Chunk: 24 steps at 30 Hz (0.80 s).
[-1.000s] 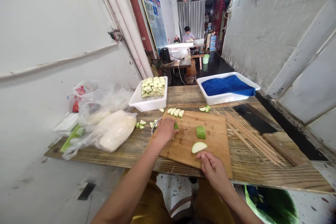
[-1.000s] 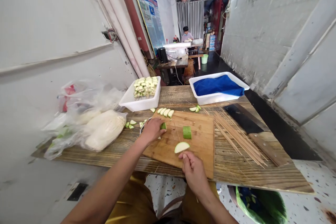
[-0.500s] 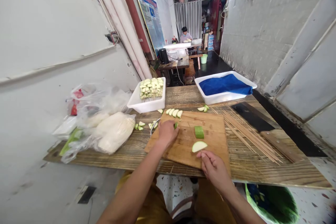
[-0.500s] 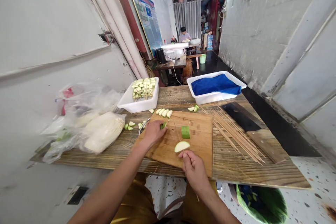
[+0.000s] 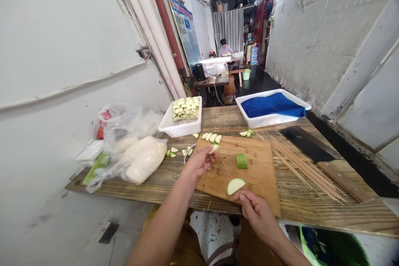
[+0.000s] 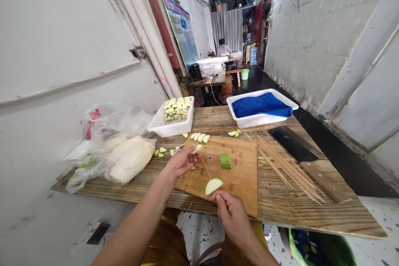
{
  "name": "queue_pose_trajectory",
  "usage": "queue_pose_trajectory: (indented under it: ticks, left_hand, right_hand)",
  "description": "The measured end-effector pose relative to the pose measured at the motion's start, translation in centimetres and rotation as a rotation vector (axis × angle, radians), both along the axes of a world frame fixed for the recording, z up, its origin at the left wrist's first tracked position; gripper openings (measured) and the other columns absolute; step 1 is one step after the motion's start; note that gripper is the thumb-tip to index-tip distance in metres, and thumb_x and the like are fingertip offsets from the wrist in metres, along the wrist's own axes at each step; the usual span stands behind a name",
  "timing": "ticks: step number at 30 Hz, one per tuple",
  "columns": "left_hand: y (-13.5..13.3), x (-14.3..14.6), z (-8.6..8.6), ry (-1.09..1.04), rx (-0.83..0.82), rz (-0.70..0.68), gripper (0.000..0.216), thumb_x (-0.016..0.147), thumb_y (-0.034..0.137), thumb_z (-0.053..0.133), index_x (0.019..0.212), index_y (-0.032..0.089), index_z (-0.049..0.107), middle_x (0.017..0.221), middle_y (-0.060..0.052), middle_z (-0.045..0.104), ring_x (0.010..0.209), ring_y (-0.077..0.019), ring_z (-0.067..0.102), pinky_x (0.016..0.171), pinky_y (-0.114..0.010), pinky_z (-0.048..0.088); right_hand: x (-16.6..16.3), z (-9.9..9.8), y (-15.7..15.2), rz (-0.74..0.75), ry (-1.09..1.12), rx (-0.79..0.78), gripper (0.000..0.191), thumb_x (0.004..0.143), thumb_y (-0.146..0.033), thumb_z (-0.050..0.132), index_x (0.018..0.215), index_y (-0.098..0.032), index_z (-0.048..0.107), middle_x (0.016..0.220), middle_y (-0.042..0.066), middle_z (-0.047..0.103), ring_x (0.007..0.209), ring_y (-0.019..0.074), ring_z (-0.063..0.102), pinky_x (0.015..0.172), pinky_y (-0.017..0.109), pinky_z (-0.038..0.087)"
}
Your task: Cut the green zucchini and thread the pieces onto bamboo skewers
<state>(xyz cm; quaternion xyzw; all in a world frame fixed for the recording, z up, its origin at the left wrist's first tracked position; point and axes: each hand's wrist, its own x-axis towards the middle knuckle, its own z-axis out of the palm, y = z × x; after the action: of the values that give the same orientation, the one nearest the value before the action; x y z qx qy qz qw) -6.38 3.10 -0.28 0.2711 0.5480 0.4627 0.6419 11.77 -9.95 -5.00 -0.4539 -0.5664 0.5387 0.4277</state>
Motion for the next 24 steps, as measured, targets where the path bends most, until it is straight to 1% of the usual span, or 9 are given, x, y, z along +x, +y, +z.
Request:
queue_pose_trajectory:
  ticks: [2,4,8,10,14,19,23,24]
  left_hand:
    - [-0.20,-0.09,0.19,-0.063,-0.043,-0.002,0.008,0.078,0.021,0.058,0.078,0.014,0.058,0.064,-0.002,0.060,0.057,-0.0080,0.058,0.047,-0.015,0.043]
    - [-0.33,-0.17,0.24,-0.089,-0.051,-0.016,0.008,0.079,0.021,0.057,0.079,0.013,0.059,0.067,-0.004,0.062,0.060,-0.0081,0.060,0.047,-0.014,0.044]
    - [-0.52,-0.37,0.24,-0.095,-0.035,-0.036,0.010,0.079,0.021,0.059,0.081,0.012,0.062,0.076,-0.007,0.066,0.067,-0.0094,0.062,0.047,-0.013,0.044]
    - [-0.59,-0.52,0.18,-0.081,-0.026,-0.042,0.011,0.078,0.021,0.059,0.083,0.012,0.063,0.078,-0.007,0.067,0.067,-0.0096,0.062,0.047,-0.013,0.044]
    - [-0.67,-0.74,-0.03,-0.021,-0.005,-0.068,0.013,0.079,0.022,0.058,0.085,0.012,0.064,0.081,-0.008,0.067,0.063,-0.0084,0.060,0.047,-0.016,0.045]
    - [-0.78,-0.73,-0.05,0.082,0.021,-0.110,0.015,0.081,0.025,0.055,0.088,0.014,0.063,0.086,-0.008,0.067,0.070,-0.0126,0.061,0.058,-0.023,0.050]
    - [-0.65,-0.58,-0.37,0.142,0.057,-0.094,0.018,0.081,0.026,0.054,0.089,0.013,0.064,0.087,-0.009,0.068,0.071,-0.0134,0.062,0.059,-0.024,0.050]
    - [-0.55,-0.53,-0.60,0.199,0.092,-0.085,0.020,0.081,0.027,0.054,0.090,0.012,0.064,0.087,-0.010,0.068,0.071,-0.0139,0.063,0.059,-0.024,0.049]
  right_hand:
    - [-0.15,0.01,0.08,0.003,-0.003,-0.001,0.031,0.088,-0.040,0.040,0.086,-0.015,0.057,0.050,-0.008,0.028,0.045,0.0086,0.027,0.042,0.020,0.020]
    - [-0.27,0.03,0.18,0.008,-0.005,-0.004,0.031,0.088,-0.041,0.040,0.086,-0.015,0.057,0.050,-0.008,0.027,0.045,0.0088,0.027,0.042,0.020,0.019]
    - [-0.43,-0.02,0.22,0.011,-0.030,-0.006,0.031,0.088,-0.040,0.039,0.087,-0.015,0.057,0.051,-0.008,0.027,0.045,0.0088,0.026,0.043,0.020,0.019]
    - [-0.49,-0.08,0.17,0.015,-0.038,-0.005,0.031,0.088,-0.040,0.039,0.087,-0.015,0.057,0.051,-0.008,0.027,0.045,0.0089,0.026,0.043,0.021,0.019]
    - [-0.59,-0.09,0.04,0.016,-0.045,-0.007,0.032,0.088,-0.041,0.039,0.086,-0.015,0.057,0.050,-0.008,0.027,0.045,0.0089,0.027,0.043,0.021,0.020]
    - [-0.70,0.25,-0.01,0.006,-0.047,-0.019,0.034,0.086,-0.044,0.040,0.083,-0.015,0.058,0.050,-0.007,0.028,0.044,0.0090,0.027,0.043,0.021,0.021]
    - [-0.74,0.42,-0.03,0.008,-0.040,-0.023,0.035,0.087,-0.044,0.039,0.085,-0.015,0.058,0.050,-0.007,0.028,0.044,0.0092,0.027,0.043,0.021,0.021]
    - [-0.68,0.41,-0.04,0.012,-0.041,-0.028,0.035,0.087,-0.045,0.039,0.085,-0.015,0.058,0.050,-0.007,0.028,0.044,0.0093,0.027,0.043,0.021,0.021]
